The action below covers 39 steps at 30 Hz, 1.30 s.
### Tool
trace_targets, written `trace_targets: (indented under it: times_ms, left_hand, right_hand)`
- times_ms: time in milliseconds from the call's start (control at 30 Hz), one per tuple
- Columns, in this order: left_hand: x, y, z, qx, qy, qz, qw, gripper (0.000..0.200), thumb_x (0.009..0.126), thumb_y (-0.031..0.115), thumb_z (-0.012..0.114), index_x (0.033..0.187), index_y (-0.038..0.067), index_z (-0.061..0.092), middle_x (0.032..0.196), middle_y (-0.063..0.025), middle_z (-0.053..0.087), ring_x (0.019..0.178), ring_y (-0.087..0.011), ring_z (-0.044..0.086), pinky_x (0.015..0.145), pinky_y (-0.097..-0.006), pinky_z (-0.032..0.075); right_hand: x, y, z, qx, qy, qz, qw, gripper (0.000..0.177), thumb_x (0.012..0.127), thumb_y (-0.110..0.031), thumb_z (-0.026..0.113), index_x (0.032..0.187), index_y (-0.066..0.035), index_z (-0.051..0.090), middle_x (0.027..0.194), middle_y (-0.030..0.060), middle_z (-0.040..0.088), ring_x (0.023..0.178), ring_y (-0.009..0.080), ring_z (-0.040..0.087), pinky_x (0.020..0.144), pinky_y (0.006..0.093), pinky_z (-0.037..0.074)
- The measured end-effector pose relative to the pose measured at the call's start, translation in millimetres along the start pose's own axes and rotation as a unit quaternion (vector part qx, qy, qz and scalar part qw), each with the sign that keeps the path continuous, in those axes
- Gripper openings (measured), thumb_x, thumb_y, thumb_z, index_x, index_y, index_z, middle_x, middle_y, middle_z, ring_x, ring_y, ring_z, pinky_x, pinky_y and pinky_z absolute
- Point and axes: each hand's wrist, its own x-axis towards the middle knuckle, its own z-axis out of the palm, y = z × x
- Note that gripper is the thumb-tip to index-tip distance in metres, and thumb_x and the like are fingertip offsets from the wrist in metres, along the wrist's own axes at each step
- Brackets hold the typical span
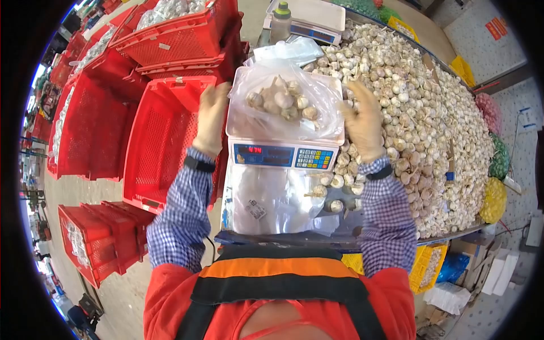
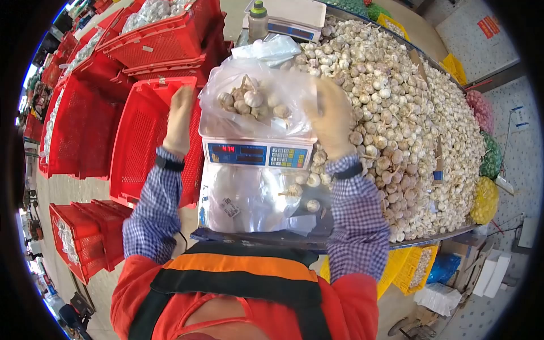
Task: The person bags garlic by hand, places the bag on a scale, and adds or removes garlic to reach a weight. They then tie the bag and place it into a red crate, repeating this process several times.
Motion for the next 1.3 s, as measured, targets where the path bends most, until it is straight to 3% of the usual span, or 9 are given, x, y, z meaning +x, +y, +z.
trace_targets:
  times_ms: [67,200,400,633,733,867,1033,1233,1300]
  left_hand:
    - [13,7,18,0.034,-0.166,-0.056,0.984,0.051,0.089,0.034,0.061,0.116,-0.007,0.051,0.101,-0.0157,0.063,0.087,-0.0192,0.061,0.075,-0.0302,0.05]
    - [39,17,-10,0.344,-0.223,0.014,0.912,0.028,0.077,0.023,0.064,0.094,0.0,0.062,0.075,-0.0125,0.063,0.072,-0.0187,0.062,0.067,-0.0309,0.049]
    - [14,103,13,0.026,-0.183,-0.027,0.982,0.012,0.086,0.012,0.056,0.091,0.001,0.058,0.083,-0.0072,0.065,0.08,-0.0155,0.063,0.07,-0.027,0.047]
    - [46,64,4,-0.468,-0.437,-0.214,0.737,0.031,0.092,0.019,0.047,0.113,-0.002,0.054,0.09,-0.0104,0.064,0.083,-0.0198,0.057,0.079,-0.0323,0.044]
    - [15,141,38,-0.389,-0.161,-0.122,0.899,0.049,0.088,0.007,0.042,0.137,0.001,0.039,0.114,-0.0172,0.059,0.074,-0.0195,0.06,0.078,-0.0343,0.049]
    - [47,124,53,-0.126,-0.332,0.041,0.934,0.073,0.085,-0.007,0.035,0.149,0.022,0.015,0.143,-0.0236,0.037,0.054,-0.0146,0.06,0.052,-0.0222,0.052]
    - [4,131,128,0.01,-0.358,0.067,0.931,0.107,0.07,-0.013,0.067,0.15,0.019,0.004,0.094,-0.0013,0.054,0.078,-0.0074,0.054,0.063,-0.0228,0.049]
    - [41,115,114,0.124,-0.448,-0.015,0.885,0.063,0.081,0.004,0.064,0.139,0.011,0.041,0.082,0.0032,0.057,0.075,-0.01,0.055,0.069,-0.0251,0.048]
    - [54,101,113,0.49,-0.126,0.367,0.781,0.028,0.083,0.009,0.059,0.11,0.005,0.062,0.078,0.0008,0.059,0.074,-0.0153,0.057,0.071,-0.0289,0.049]
  right_hand:
    - [16,-35,0,-0.146,-0.167,-0.361,0.906,0.041,0.092,-0.033,0.051,0.125,-0.008,0.054,0.124,0.0152,0.056,0.119,0.0294,0.051,0.109,0.0506,0.028]
    - [40,-40,-11,-0.676,-0.343,-0.345,0.554,0.02,0.082,-0.008,0.055,0.098,-0.014,0.064,0.077,-0.0006,0.065,0.085,0.0224,0.063,0.109,0.053,0.027]
    - [56,-51,-55,-0.216,0.121,-0.425,0.871,0.015,0.079,-0.011,0.069,0.092,-0.01,0.063,0.069,-0.0007,0.059,0.064,0.0114,0.057,0.077,0.0344,0.05]
    - [53,-12,-44,0.165,-0.089,0.032,0.982,0.034,0.089,-0.036,0.063,0.096,-0.003,0.066,0.074,0.0006,0.064,0.059,0.0035,0.053,0.053,0.018,0.042]
    - [50,-26,-59,0.307,-0.141,0.129,0.932,0.033,0.091,-0.033,0.059,0.101,-0.003,0.067,0.083,0.0038,0.069,0.065,0.0111,0.063,0.061,0.026,0.05]
    - [55,-48,-42,0.47,-0.094,0.04,0.877,0.033,0.09,-0.031,0.06,0.108,-0.004,0.065,0.097,0.005,0.067,0.084,0.0129,0.063,0.076,0.0275,0.051]
    - [75,-76,-2,0.123,-0.017,-0.25,0.96,0.024,0.084,-0.021,0.064,0.105,-0.009,0.066,0.099,0.0058,0.065,0.092,0.0205,0.062,0.078,0.0306,0.05]
    - [63,-30,25,0.311,-0.096,-0.097,0.941,0.012,0.09,-0.008,0.059,0.099,-0.001,0.064,0.081,-0.0029,0.06,0.066,0.0039,0.051,0.057,0.0161,0.039]
    - [52,-32,2,0.397,-0.173,-0.01,0.901,0.013,0.092,-0.013,0.057,0.095,-0.004,0.065,0.073,-0.0055,0.055,0.053,0.0018,0.038,0.047,0.016,0.029]
